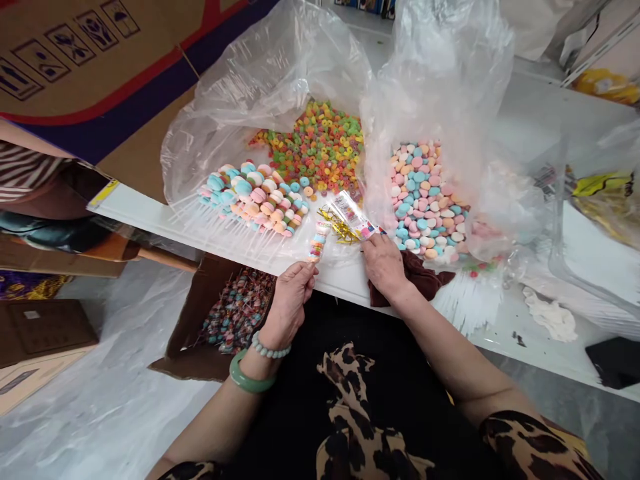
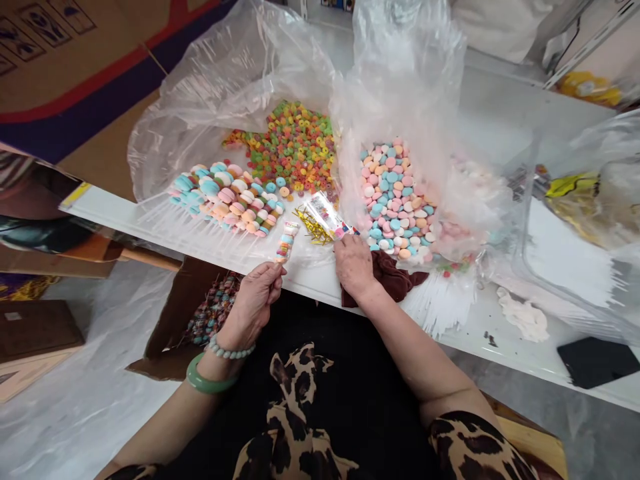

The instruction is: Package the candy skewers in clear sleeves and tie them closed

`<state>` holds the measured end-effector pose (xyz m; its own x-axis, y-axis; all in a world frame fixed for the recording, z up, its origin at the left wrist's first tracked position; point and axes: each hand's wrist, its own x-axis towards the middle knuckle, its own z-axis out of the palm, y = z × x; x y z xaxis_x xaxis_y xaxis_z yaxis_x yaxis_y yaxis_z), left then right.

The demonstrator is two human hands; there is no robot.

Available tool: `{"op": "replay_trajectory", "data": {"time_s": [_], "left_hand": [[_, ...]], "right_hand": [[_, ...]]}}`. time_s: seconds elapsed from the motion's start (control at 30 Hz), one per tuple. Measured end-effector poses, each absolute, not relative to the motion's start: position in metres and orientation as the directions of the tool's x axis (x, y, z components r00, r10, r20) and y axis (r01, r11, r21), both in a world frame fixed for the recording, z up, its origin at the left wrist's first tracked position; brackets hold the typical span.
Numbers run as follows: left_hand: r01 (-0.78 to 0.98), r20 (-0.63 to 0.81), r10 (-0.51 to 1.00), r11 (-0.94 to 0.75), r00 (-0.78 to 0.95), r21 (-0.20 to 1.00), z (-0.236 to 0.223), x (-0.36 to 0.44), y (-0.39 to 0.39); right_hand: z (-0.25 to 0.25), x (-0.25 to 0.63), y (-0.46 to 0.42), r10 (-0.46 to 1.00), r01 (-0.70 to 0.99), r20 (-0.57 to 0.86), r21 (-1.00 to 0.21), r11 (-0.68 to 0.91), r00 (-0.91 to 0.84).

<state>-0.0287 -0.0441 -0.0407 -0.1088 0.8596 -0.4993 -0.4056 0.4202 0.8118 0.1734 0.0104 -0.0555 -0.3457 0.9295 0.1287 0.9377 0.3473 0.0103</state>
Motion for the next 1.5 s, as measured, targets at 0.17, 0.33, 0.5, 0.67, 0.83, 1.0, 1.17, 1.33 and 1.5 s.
{"op": "replay_trajectory", "data": {"time_s": [0.17,0.33,0.5,0.67,0.83,1.0,1.17,1.33,1.5], "left_hand": [[-0.423,-0.519,0.849,0.438,-0.095,0.794,-0.039,-0.029,-0.045],[-0.435,-0.55,0.83,0.462,-0.096,0.773,-0.04,-0.026,-0.044],[-0.425,-0.555,0.826,0.469,-0.098,0.774,-0.041,-0.011,-0.043],[-0.424,-0.521,0.853,0.463,-0.024,0.778,-0.047,-0.007,-0.048],[-0.433,-0.5,0.866,0.456,0.014,0.778,-0.054,-0.008,-0.049],[-0.457,-0.461,0.883,0.373,-0.093,0.807,-0.051,-0.006,-0.047],[-0.453,-0.446,0.86,0.509,0.246,0.732,-0.049,-0.025,-0.052],[-0.122,-0.371,0.58,0.639,0.725,0.76,-0.045,-0.059,-0.055],[0.261,-0.385,0.259,0.408,0.886,0.875,-0.009,-0.081,-0.032]], "right_hand": [[-0.059,0.177,0.013,0.939,0.953,0.169,-0.007,0.304,-0.299],[-0.043,0.18,0.002,0.927,0.897,0.335,-0.339,0.284,-0.167],[-0.028,0.136,-0.021,0.903,0.52,0.215,-0.758,0.394,-0.372],[-0.04,0.11,-0.02,0.964,0.449,0.004,-0.884,0.127,-0.265],[-0.046,0.115,-0.016,0.977,0.545,-0.004,-0.831,0.115,-0.211],[-0.047,0.109,-0.019,0.977,0.33,-0.209,-0.926,-0.181,-0.05],[-0.032,0.122,-0.023,0.839,-0.069,-0.343,-0.911,-0.407,-0.422],[-0.002,0.131,-0.057,0.729,0.123,-0.022,-0.989,0.086,-0.684],[0.017,0.121,-0.08,0.385,0.247,0.421,-0.346,0.905,-0.821]]}}
